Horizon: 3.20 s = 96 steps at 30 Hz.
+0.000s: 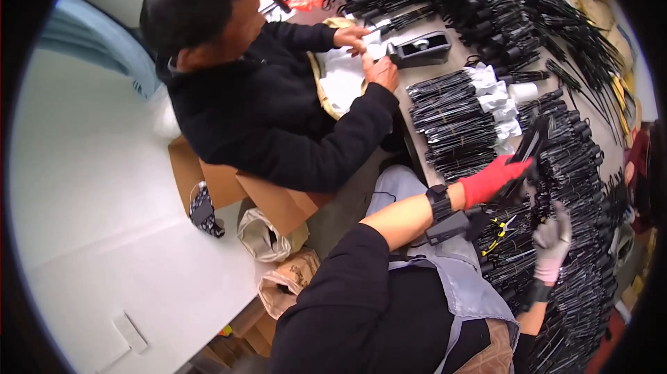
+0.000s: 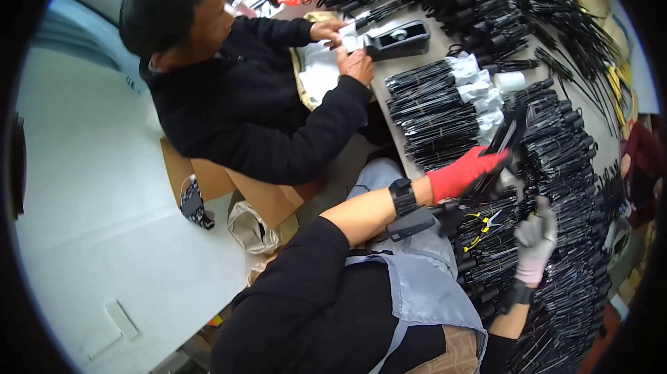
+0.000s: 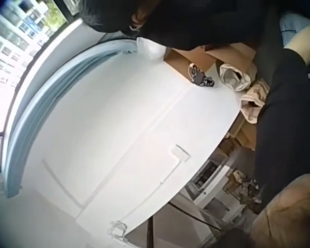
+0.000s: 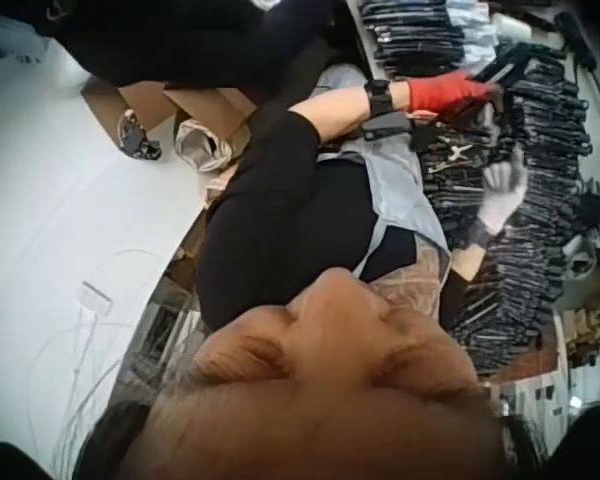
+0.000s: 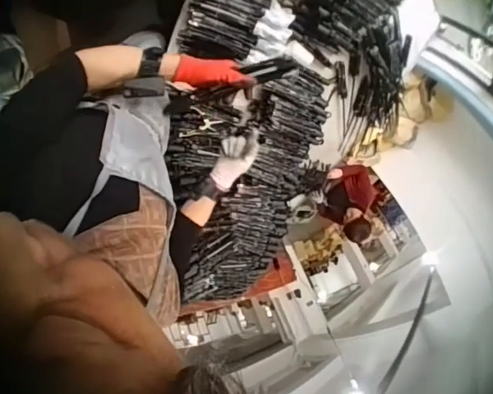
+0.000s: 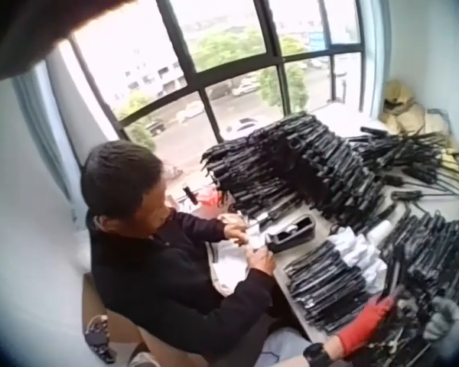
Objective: Slide white protective sleeves onto black rod components at a manufacturing workbench.
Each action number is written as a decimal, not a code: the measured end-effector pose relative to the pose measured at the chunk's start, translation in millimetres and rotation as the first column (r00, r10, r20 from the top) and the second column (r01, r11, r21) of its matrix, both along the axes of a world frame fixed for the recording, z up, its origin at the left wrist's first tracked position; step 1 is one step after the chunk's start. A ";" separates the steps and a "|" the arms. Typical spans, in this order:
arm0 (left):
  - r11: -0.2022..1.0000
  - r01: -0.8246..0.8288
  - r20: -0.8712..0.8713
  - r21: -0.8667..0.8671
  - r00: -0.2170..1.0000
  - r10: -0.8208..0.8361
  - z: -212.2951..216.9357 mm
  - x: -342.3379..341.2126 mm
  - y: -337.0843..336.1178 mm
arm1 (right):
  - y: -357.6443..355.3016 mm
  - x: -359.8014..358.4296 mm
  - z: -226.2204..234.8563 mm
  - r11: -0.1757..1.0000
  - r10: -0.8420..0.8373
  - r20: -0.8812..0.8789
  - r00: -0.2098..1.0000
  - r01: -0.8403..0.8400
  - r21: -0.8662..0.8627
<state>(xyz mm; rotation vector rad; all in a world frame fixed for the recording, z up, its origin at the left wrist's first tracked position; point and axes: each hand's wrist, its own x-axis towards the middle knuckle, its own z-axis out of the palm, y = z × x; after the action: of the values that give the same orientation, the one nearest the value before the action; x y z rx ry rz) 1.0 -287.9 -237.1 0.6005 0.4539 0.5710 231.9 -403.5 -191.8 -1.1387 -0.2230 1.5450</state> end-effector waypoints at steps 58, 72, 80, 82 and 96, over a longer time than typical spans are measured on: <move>0.755 -0.261 0.102 0.601 0.962 0.252 220.8 100.5 88.7 | 141.1 -71.8 120.8 0.714 -0.552 0.431 0.714 0.138 0.686; 0.924 -0.199 0.602 0.327 0.797 -0.041 281.4 37.6 257.9 | -46.9 -72.9 42.0 0.936 -0.151 0.571 0.807 -0.069 0.345; 0.976 -0.022 0.270 0.218 0.962 -0.039 222.4 120.9 121.4 | 57.6 -82.5 77.0 0.802 -0.587 0.541 0.602 0.342 0.489; 0.978 -0.101 0.307 0.183 0.951 0.041 232.2 117.2 111.2 | 76.3 -74.0 100.6 0.840 -0.533 0.569 0.627 0.305 0.449; 0.856 -0.510 0.565 -0.087 0.682 0.464 206.7 141.0 54.6 | 102.0 -19.6 41.4 0.697 -0.717 0.690 -0.100 -0.148 0.702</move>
<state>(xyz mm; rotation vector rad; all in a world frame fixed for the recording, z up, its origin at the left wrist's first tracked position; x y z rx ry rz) 142.0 -233.3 -30.4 0.3426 0.0048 1.2518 212.3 -301.5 -150.4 -1.4002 -1.2688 -0.2647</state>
